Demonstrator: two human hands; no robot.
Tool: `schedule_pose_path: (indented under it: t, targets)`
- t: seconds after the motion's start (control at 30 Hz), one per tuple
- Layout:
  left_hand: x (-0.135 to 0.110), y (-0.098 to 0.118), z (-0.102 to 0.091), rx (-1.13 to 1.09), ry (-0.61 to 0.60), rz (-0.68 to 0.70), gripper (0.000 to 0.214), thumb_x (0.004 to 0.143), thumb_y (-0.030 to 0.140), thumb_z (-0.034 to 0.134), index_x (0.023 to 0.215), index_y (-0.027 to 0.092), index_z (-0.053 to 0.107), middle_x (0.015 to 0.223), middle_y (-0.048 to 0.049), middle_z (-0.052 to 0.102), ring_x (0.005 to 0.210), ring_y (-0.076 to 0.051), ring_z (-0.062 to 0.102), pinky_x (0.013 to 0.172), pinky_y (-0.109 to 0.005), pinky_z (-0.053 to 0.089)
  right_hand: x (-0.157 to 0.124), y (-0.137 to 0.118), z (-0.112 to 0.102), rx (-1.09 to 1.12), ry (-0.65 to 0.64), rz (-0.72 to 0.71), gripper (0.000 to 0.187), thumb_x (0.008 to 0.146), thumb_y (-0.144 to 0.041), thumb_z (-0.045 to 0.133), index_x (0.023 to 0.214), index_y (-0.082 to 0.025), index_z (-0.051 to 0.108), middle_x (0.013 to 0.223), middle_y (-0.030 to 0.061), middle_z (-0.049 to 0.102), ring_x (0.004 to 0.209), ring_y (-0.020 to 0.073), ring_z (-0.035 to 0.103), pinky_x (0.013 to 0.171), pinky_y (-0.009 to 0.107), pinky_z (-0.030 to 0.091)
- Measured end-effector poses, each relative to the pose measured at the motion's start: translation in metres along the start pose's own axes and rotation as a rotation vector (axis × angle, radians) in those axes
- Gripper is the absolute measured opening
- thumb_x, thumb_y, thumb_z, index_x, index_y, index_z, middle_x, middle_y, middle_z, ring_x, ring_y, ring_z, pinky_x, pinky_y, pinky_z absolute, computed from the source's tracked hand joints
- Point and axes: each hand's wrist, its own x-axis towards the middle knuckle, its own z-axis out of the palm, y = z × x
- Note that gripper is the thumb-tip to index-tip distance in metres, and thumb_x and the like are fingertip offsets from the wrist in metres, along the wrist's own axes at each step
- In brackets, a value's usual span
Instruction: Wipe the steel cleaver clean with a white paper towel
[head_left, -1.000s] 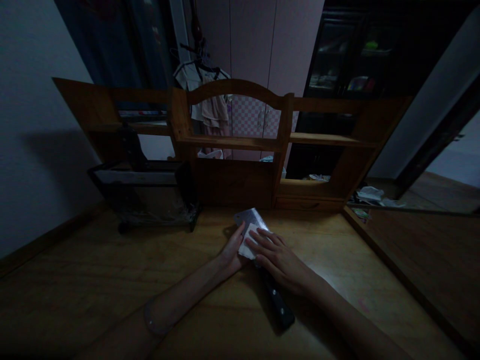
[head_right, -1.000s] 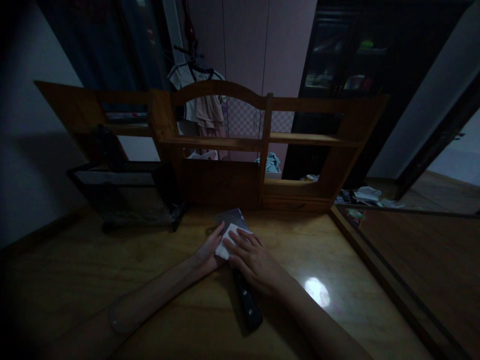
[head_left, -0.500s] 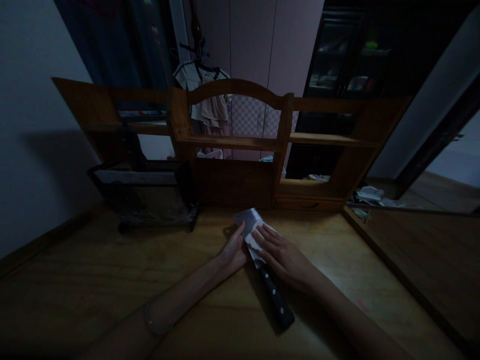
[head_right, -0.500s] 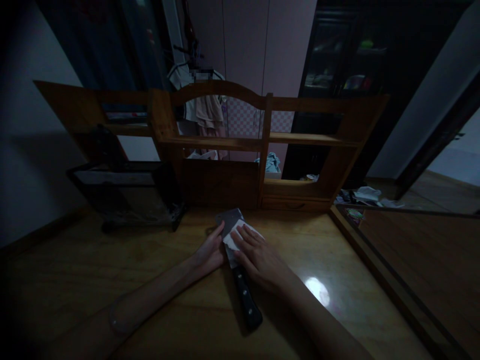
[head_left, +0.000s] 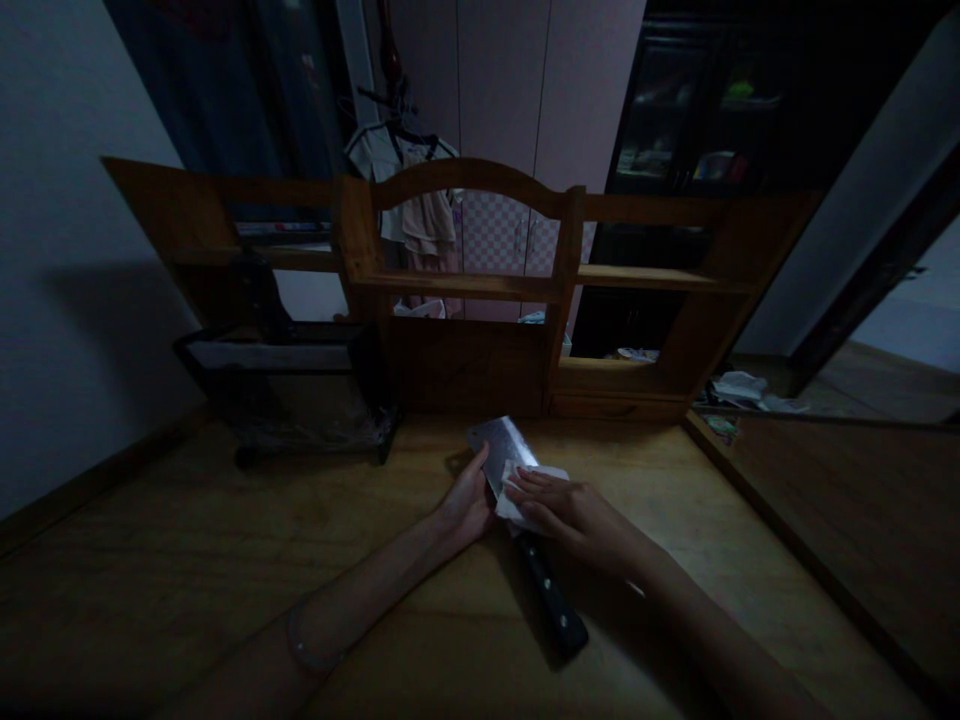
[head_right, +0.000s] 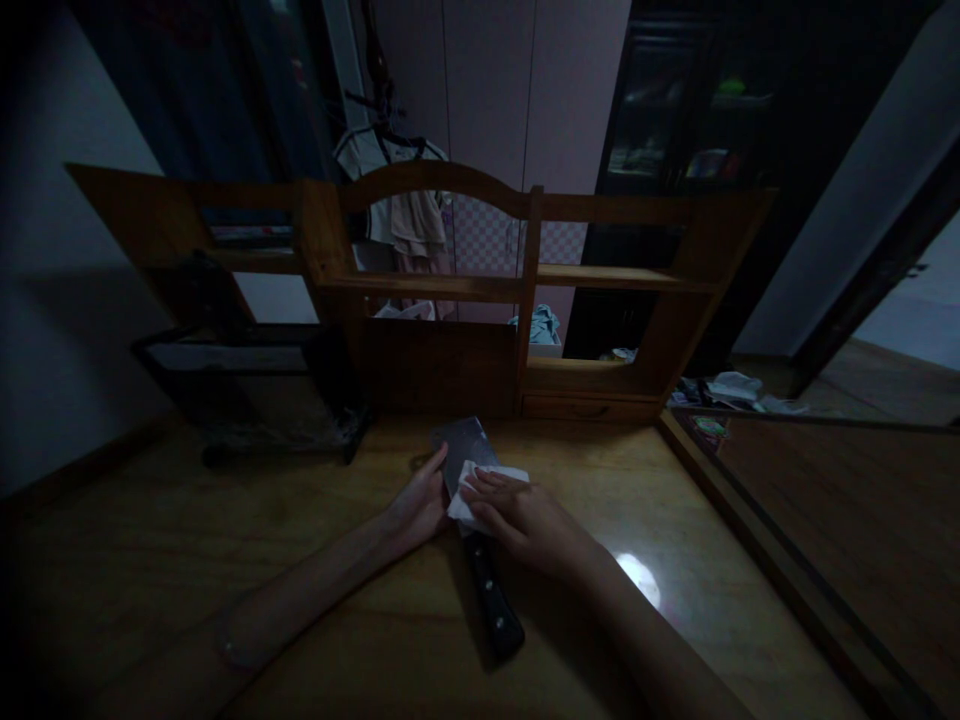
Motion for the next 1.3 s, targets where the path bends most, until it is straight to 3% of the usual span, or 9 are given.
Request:
schedule_pose_path:
  t: [0.13,0.23,0.4,0.57,0.8,0.93,1.13,1.3]
  targets:
    - [0.0,-0.001,0.001,-0.026,-0.021,0.029,0.054,0.095,0.049,0.042,0.125,0.006,0.056,0.116,-0.0174,0.067,0.108,-0.026,0.063,0.103,-0.039,0.04,-0.006,0.014,-0.007,-0.024,0.066,0.08,0.042,0.101,-0.038,0.033,0.141,-0.031,0.043,0.145,-0.0023,0.044,0.138,0.0212,0.036,0.114,0.045,0.034]
    - [0.0,-0.001,0.001,-0.034,-0.046,0.039,0.055,0.095,0.049,0.044,0.128,0.007,0.054,0.12,-0.0171,0.065,0.109,-0.026,0.063,0.104,-0.04,0.039,-0.006,0.018,-0.005,-0.081,0.081,0.092,0.044,0.101,-0.037,0.033,0.143,-0.028,0.041,0.148,-0.0001,0.04,0.14,0.0214,0.033,0.117,0.046,0.029]
    - [0.005,-0.002,-0.009,0.01,-0.016,-0.021,0.057,0.094,0.053,0.04,0.113,0.004,0.062,0.1,-0.0183,0.071,0.089,-0.025,0.07,0.089,-0.036,0.049,0.001,-0.005,0.005,-0.053,-0.003,-0.008,0.046,0.101,-0.034,0.033,0.147,-0.027,0.034,0.152,0.0,0.032,0.142,0.0187,0.028,0.12,0.042,0.021]
    - [0.006,0.0,-0.013,0.054,0.055,-0.14,0.064,0.089,0.065,0.041,0.097,0.005,0.065,0.075,-0.0142,0.072,0.064,-0.024,0.069,0.07,-0.036,0.054,0.0,-0.019,0.005,0.04,-0.076,-0.063,0.042,0.102,-0.033,0.029,0.143,-0.033,0.04,0.149,-0.0038,0.039,0.139,0.0165,0.035,0.118,0.039,0.025]
    - [0.003,-0.002,-0.006,-0.032,0.013,-0.001,0.047,0.095,0.048,0.042,0.108,0.008,0.063,0.096,-0.0154,0.072,0.089,-0.024,0.069,0.094,-0.038,0.046,-0.012,0.005,-0.005,0.121,-0.041,-0.023,0.038,0.1,-0.038,0.034,0.128,-0.032,0.059,0.141,-0.0011,0.051,0.131,0.0215,0.048,0.111,0.042,0.037]
    - [0.001,-0.003,-0.003,-0.033,0.085,0.023,0.047,0.096,0.044,0.042,0.117,0.006,0.06,0.104,-0.0166,0.071,0.096,-0.025,0.068,0.101,-0.039,0.043,-0.018,0.019,-0.014,0.141,0.016,0.014,0.038,0.1,-0.04,0.035,0.126,-0.031,0.061,0.139,-0.0003,0.053,0.131,0.0224,0.047,0.111,0.045,0.036]
    - [0.002,-0.003,0.002,0.001,0.106,0.017,0.053,0.097,0.044,0.038,0.123,0.002,0.058,0.111,-0.0186,0.069,0.099,-0.027,0.068,0.1,-0.041,0.045,-0.02,0.03,-0.018,0.129,0.083,0.016,0.038,0.1,-0.039,0.035,0.13,-0.031,0.057,0.139,-0.0007,0.053,0.133,0.0216,0.045,0.113,0.045,0.034]
    - [0.003,-0.008,0.0,0.137,0.151,-0.016,0.049,0.093,0.045,0.049,0.119,0.006,0.063,0.105,-0.0163,0.072,0.086,-0.025,0.071,0.086,-0.037,0.053,-0.016,0.028,-0.014,0.09,0.114,0.02,0.04,0.1,-0.038,0.035,0.137,-0.031,0.049,0.144,-0.0003,0.047,0.137,0.021,0.039,0.114,0.047,0.032]
